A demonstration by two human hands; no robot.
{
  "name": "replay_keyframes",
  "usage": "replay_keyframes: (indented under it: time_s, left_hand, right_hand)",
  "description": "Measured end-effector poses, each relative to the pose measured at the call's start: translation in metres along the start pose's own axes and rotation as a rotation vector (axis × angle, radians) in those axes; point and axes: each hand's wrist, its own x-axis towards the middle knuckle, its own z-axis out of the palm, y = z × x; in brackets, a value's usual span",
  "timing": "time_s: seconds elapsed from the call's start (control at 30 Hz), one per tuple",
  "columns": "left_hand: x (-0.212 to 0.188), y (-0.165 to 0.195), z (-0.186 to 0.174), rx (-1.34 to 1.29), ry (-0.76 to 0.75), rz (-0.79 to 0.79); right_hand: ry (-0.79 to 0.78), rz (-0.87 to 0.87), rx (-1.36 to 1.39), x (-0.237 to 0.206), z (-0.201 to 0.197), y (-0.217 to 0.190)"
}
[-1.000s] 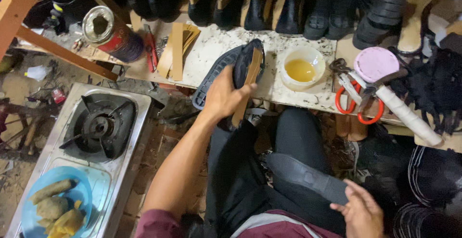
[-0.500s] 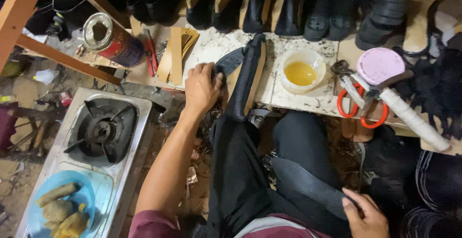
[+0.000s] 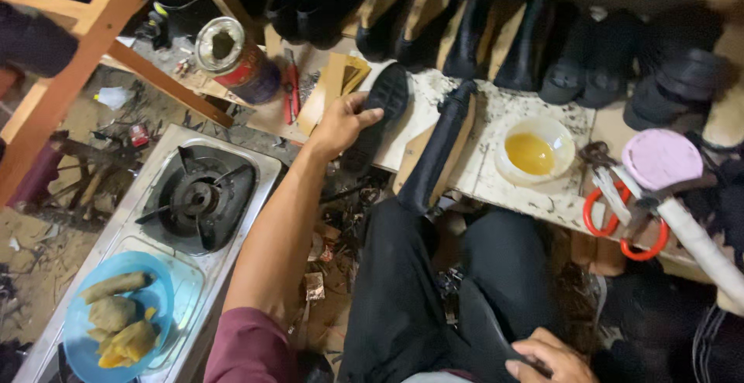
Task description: The person sits on the floor holding a black shoe upper on a last on their lap. They hammer the shoe with a hammer, press and align a rubber outsole onto the bottom, apply adhesive from a container, and place the finished shoe on a shelf rack with other completed shoes.
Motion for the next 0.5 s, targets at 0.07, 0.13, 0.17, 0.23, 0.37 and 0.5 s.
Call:
replay_keyframes:
  time_s: [0.07, 0.13, 0.17, 0.23, 0.37, 0.5]
  left_hand:
    - [0.008, 0.001, -0.005, 0.049, 0.012, 0.024]
    - [0.012, 0.003, -0.008, 0.438, 0.151, 0.094]
    - [0.013, 0.004, -0.01, 0.558, 0.189, 0.162]
    - [0.012, 0.006, -0.013, 0.8, 0.268, 0.303]
    - [0.018, 0.014, -0.02, 0.881, 0.276, 0.415]
    - [0.033, 0.036, -0.041, 0.939, 0.355, 0.529]
  right_hand:
    - [0.03, -0.338, 0.327, 0.012, 0.008, 0.003]
    - [0.011, -0.262, 0.361, 0.023, 0.013, -0.002]
    - [0.002, -0.199, 0.352, 0.028, 0.015, -0.006]
    - [-0.017, -0.106, 0.356, 0.039, 0.018, -0.013]
    - [-0.02, -0.002, 0.388, 0.052, 0.017, -0.026]
    - [-0.007, 0.058, 0.405, 0.059, 0.007, -0.021]
